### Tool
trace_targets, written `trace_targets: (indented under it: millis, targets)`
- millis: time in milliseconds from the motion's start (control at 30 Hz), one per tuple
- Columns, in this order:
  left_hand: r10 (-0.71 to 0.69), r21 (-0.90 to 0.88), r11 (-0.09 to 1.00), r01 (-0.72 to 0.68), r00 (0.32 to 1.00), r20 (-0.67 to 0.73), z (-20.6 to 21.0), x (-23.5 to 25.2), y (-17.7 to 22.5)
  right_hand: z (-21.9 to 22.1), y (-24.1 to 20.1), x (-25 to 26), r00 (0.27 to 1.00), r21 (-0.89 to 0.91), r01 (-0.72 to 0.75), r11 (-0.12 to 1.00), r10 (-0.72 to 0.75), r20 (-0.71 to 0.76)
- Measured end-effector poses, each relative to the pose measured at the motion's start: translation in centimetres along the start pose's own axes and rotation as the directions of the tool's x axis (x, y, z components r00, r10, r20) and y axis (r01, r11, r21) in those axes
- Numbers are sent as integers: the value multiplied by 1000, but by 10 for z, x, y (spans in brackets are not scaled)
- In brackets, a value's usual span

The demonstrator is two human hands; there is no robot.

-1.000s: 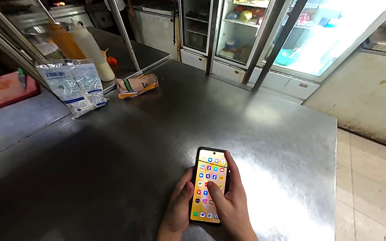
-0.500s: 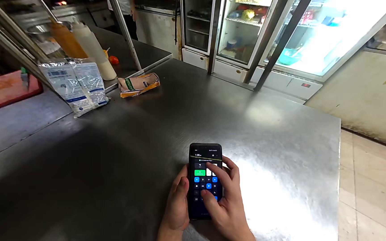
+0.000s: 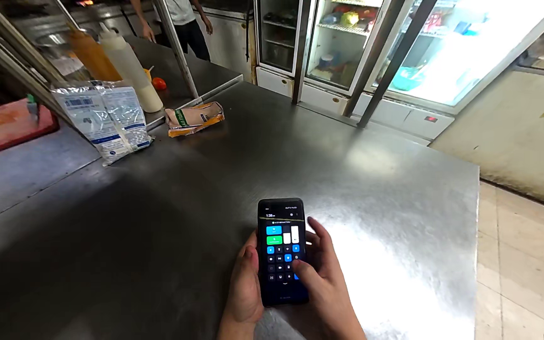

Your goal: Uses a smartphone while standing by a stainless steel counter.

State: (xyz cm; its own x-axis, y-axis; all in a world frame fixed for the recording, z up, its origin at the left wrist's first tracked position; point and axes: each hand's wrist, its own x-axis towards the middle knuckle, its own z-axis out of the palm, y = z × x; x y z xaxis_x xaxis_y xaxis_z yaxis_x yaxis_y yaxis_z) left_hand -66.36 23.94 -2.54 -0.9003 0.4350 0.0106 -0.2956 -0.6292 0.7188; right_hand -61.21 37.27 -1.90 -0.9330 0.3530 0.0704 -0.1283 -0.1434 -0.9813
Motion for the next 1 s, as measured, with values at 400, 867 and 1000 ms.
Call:
trace_targets:
  millis: [400,867,1000]
  targets:
    - [-2,-20,1000,1,999,-40,6,-1,3,1,1,1,994,-75,-62,995,68,88]
    - [0,42,999,2,998,-58,6,0,0,4,-3,3,991,119,-122,985,128,-38]
    - [-8,43,999,11,998,-68,6,0,-1,4,-3,3,989,127,-130,983,138,-57]
